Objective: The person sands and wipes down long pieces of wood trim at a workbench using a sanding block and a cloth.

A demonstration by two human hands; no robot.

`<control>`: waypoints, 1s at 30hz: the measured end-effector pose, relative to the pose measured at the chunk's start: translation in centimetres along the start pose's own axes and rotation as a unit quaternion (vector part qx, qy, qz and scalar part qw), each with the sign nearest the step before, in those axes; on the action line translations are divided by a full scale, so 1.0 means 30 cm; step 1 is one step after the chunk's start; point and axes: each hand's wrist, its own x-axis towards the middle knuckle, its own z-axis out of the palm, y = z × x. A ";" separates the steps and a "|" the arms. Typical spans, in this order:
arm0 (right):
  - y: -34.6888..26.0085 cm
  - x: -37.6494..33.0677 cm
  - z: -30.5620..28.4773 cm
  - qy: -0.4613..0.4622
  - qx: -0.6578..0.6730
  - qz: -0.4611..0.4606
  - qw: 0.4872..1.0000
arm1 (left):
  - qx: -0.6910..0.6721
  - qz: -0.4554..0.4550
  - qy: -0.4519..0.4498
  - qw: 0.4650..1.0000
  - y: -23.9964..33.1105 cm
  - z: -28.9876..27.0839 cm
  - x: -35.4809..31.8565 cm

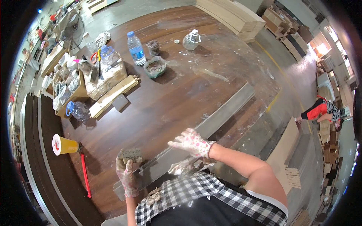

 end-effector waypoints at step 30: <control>0.392 0.297 -0.294 0.156 0.401 0.044 0.901 | -0.101 0.065 0.035 0.992 -0.199 0.372 0.524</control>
